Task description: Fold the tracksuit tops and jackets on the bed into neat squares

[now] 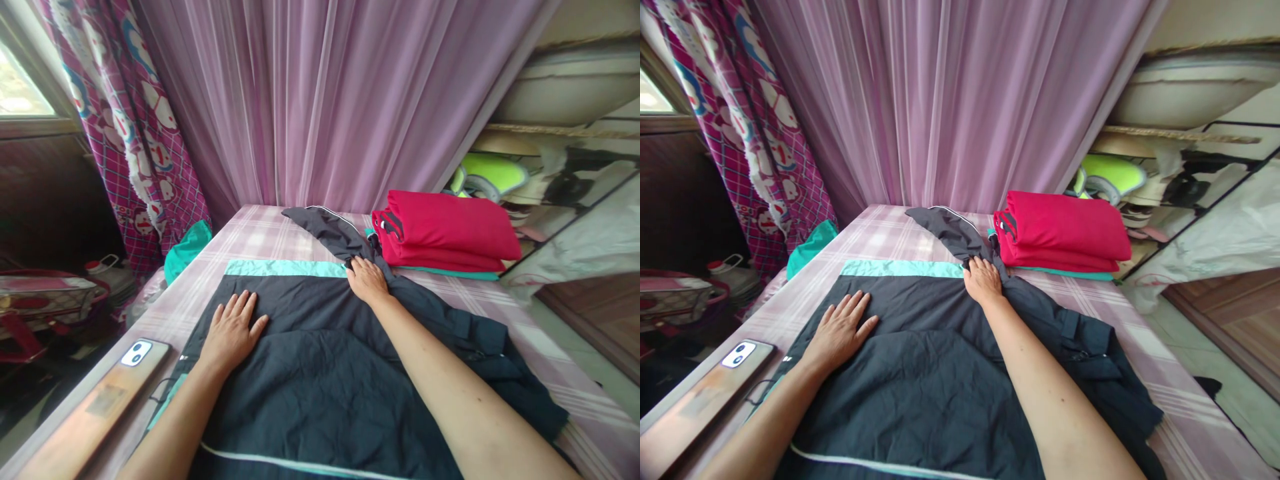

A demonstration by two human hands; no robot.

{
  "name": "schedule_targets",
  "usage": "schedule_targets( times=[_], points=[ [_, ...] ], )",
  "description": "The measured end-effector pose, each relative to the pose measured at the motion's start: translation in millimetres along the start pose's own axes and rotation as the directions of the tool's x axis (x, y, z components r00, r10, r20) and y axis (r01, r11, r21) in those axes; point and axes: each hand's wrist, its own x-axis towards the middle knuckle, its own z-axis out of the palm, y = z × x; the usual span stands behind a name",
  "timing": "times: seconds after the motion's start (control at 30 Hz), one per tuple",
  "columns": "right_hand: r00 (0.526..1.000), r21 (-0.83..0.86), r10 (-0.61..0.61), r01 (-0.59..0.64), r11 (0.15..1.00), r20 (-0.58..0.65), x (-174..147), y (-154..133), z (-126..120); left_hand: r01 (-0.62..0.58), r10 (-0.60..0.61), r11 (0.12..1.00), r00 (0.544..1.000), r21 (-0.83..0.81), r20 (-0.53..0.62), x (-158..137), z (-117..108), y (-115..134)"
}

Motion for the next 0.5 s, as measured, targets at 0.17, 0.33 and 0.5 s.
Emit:
schedule_targets(
  times=[0.17, 0.33, 0.5],
  points=[
    [0.994, 0.161, -0.074, 0.06, 0.985, 0.084, -49.4, -22.2, -43.6, 0.003, -0.003, 1.0, 1.0, -0.006, 0.0, 0.6, -3.0, 2.7],
    [0.905, 0.264, -0.413, 0.377, 0.888, 0.099, -166.8, -41.7, -66.9, -0.023, 0.025, 1.0, 0.997, 0.015, -0.079, -0.1, -7.8, 4.1],
    [0.926, 0.201, -0.315, 0.275, 0.94, 0.207, -216.2, -25.1, -51.9, -0.067, 0.069, 0.998, 0.982, 0.02, -0.177, -1.9, -22.1, 1.8]
  ],
)
